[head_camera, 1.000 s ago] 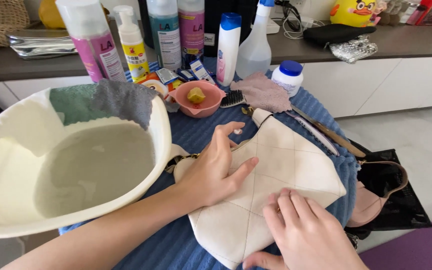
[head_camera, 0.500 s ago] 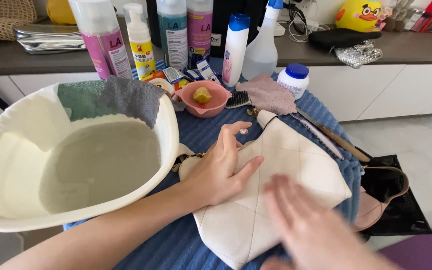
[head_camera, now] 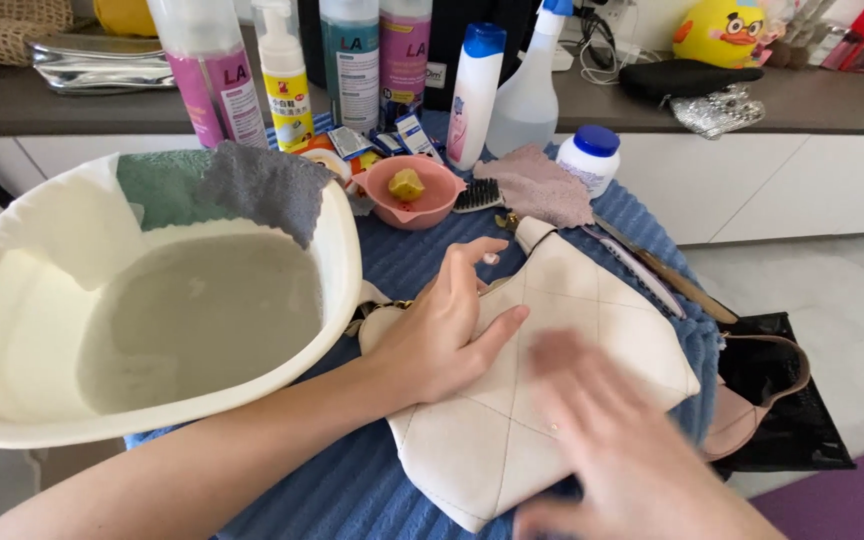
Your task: Cleaning a white quilted leather bag by wiping it with a sponge and cleaning solution at a workbench.
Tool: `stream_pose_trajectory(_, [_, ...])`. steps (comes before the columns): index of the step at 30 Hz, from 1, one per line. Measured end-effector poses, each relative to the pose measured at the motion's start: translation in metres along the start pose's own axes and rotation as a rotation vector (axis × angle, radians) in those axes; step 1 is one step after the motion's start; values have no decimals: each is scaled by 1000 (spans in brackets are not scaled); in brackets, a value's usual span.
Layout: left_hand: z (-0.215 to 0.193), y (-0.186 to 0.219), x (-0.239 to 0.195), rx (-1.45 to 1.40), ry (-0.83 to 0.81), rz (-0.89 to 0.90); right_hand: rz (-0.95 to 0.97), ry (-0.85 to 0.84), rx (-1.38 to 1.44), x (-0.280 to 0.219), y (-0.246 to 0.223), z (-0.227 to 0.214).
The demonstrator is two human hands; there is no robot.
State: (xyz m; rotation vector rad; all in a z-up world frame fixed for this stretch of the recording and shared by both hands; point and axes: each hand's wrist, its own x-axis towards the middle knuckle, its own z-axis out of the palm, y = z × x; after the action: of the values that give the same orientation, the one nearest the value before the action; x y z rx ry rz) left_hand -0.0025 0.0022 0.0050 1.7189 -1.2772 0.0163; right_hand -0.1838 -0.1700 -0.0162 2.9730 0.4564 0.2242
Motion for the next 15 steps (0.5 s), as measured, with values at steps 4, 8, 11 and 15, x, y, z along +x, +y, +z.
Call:
stream_pose_trajectory(4, [-3,1,1,10,0,-31,-251,174,-583,17,7,-14])
stream_pose_trajectory(8, [-9,10,6,-103,55,-29,-346,149,212,18,28,-34])
stream_pose_trajectory(11, [-19,22,7,-235,114,22,-287,185,245,24,44,-51])
stream_pose_trajectory(15, [-37,49,-2,-545,155,161,-8,-271,372,67,59,-91])
